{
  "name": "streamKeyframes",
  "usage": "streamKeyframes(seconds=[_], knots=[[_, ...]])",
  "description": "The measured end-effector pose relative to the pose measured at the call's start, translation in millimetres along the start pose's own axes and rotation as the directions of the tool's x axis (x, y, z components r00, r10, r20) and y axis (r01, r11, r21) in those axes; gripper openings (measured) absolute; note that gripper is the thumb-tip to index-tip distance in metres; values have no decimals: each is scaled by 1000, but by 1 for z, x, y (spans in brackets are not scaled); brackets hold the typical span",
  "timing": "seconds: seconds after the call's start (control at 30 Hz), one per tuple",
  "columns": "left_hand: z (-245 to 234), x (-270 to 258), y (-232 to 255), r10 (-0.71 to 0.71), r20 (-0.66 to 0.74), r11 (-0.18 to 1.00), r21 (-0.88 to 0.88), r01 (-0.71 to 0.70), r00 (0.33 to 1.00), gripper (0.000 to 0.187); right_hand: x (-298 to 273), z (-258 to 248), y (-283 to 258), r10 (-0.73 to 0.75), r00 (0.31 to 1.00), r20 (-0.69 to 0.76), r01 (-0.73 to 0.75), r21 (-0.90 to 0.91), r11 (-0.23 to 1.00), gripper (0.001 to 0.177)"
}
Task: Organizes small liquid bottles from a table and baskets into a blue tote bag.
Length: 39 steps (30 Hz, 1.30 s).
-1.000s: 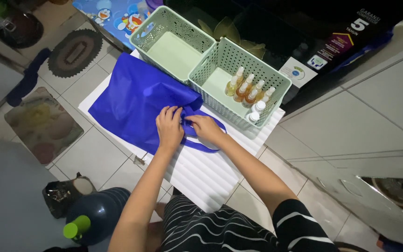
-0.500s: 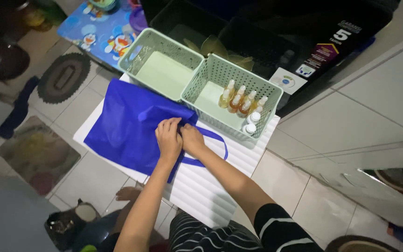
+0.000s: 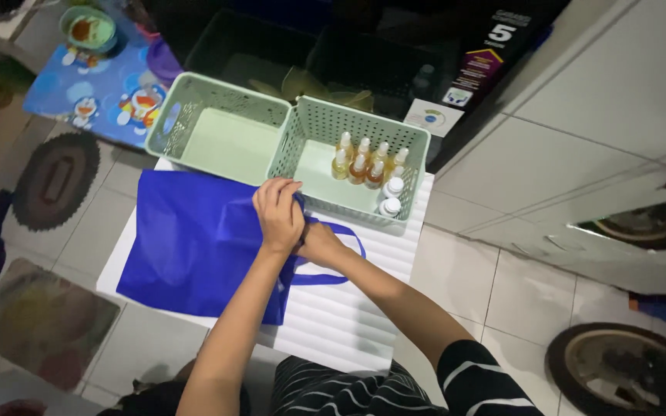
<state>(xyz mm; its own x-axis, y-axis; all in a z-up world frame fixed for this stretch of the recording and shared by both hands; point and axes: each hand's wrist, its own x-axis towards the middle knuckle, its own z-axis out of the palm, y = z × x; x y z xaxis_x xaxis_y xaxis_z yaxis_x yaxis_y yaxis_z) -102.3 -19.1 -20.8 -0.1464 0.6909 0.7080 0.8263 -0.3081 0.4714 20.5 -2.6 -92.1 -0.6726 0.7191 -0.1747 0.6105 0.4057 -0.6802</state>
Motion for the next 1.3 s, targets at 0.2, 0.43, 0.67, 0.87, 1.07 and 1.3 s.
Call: streamKeyframes(seconds=[0.2, 0.43, 0.67, 0.87, 1.07, 1.3], knots=[[12, 31, 14, 106, 73, 991, -93, -99, 992, 33, -11, -19, 11, 23, 997, -69, -21, 31, 999, 47], [26, 57, 11, 200, 116, 967, -186, -176, 973, 34, -29, -40, 3, 118, 991, -61, -111, 109, 988, 45], [35, 75, 17, 245, 264, 962, -183, -201, 933, 29, -45, -41, 20, 119, 982, -148, -107, 88, 990, 39], [48, 78, 17, 181, 433, 981, -143, -131, 883, 27, -59, -53, 20, 157, 974, -165, -136, 131, 982, 35], [64, 73, 6, 111, 484, 993, -95, -74, 868, 28, -72, -68, 13, 229, 954, -192, -171, 278, 945, 35], [64, 73, 8, 43, 493, 997, -70, -9, 869, 25, -84, -78, 6, 185, 946, -265, -85, 349, 933, 31]])
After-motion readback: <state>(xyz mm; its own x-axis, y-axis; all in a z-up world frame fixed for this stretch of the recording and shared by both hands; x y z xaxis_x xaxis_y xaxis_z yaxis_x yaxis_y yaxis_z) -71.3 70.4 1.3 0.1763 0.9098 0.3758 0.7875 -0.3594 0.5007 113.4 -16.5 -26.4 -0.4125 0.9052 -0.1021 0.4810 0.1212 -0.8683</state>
